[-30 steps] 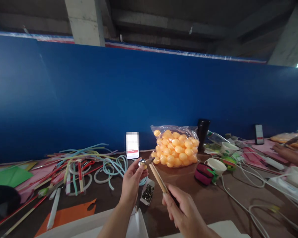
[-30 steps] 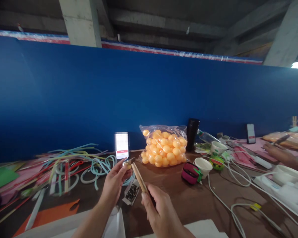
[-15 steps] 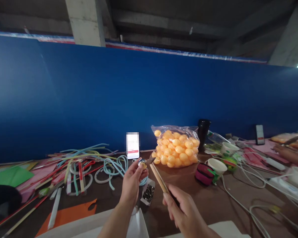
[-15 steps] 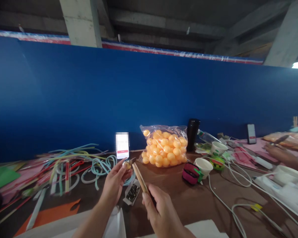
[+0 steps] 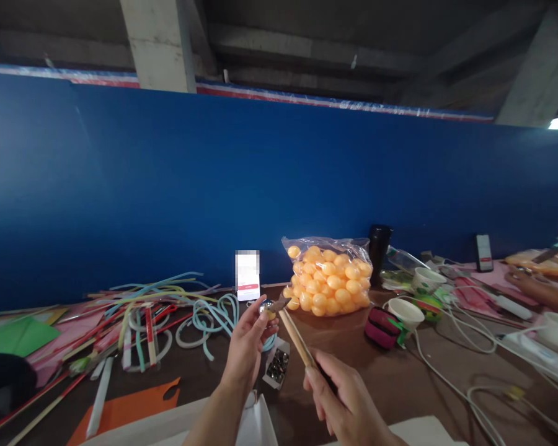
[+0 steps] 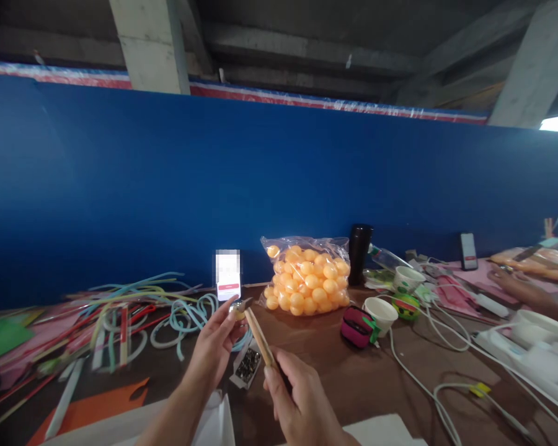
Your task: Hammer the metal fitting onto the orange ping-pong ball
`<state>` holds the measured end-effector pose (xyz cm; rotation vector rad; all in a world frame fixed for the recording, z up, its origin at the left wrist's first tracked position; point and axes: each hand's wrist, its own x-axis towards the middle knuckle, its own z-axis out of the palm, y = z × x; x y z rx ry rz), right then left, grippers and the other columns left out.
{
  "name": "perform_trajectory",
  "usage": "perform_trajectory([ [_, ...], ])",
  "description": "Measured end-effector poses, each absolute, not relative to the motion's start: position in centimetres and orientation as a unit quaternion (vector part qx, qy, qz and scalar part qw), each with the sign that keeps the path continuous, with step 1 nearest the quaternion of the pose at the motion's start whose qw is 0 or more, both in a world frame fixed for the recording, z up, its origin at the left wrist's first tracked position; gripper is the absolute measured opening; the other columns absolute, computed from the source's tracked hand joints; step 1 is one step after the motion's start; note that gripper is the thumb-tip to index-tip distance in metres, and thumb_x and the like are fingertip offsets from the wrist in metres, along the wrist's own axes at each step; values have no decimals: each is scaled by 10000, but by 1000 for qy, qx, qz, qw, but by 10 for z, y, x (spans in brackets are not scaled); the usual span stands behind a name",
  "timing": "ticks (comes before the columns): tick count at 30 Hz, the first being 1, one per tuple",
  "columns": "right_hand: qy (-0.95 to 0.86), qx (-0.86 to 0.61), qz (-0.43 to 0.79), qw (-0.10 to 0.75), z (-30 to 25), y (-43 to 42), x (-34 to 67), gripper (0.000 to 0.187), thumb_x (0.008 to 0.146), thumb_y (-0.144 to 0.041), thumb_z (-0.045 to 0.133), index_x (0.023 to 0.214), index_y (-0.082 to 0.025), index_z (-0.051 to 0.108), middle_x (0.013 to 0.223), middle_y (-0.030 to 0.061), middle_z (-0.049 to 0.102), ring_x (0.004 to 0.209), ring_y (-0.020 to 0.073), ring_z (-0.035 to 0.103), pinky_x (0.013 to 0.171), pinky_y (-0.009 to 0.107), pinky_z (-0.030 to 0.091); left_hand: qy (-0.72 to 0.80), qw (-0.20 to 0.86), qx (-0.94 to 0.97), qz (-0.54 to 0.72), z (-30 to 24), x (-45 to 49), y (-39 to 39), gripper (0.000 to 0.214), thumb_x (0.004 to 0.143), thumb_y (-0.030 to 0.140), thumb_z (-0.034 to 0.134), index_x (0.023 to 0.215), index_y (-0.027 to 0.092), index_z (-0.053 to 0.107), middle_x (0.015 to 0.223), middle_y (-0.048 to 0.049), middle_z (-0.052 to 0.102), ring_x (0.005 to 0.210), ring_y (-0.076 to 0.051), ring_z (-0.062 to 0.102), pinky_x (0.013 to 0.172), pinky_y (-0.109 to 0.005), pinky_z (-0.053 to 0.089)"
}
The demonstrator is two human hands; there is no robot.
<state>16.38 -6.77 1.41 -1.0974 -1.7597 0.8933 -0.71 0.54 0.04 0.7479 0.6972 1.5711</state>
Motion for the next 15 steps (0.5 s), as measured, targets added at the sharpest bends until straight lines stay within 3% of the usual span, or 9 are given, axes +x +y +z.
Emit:
perform_trajectory([
  [5, -699, -445, 368, 421, 12, -67, 166, 363, 969, -499, 386, 816, -199, 522, 560, -46, 490, 367, 78, 417, 346, 166, 334, 306, 585, 332, 674, -1, -7, 6, 514, 741, 309, 748, 1231, 220, 620, 1025, -70, 690, 792, -131, 654, 750, -264, 502],
  [15, -701, -447, 371, 414, 8, -64, 167, 331, 978, -468, 395, 824, -202, 515, 641, -28, 517, 395, 70, 427, 349, 158, 335, 312, 579, 327, 678, 1, -7, 5, 496, 712, 304, 772, 1184, 216, 649, 997, -61, 691, 785, -133, 654, 760, -275, 501],
])
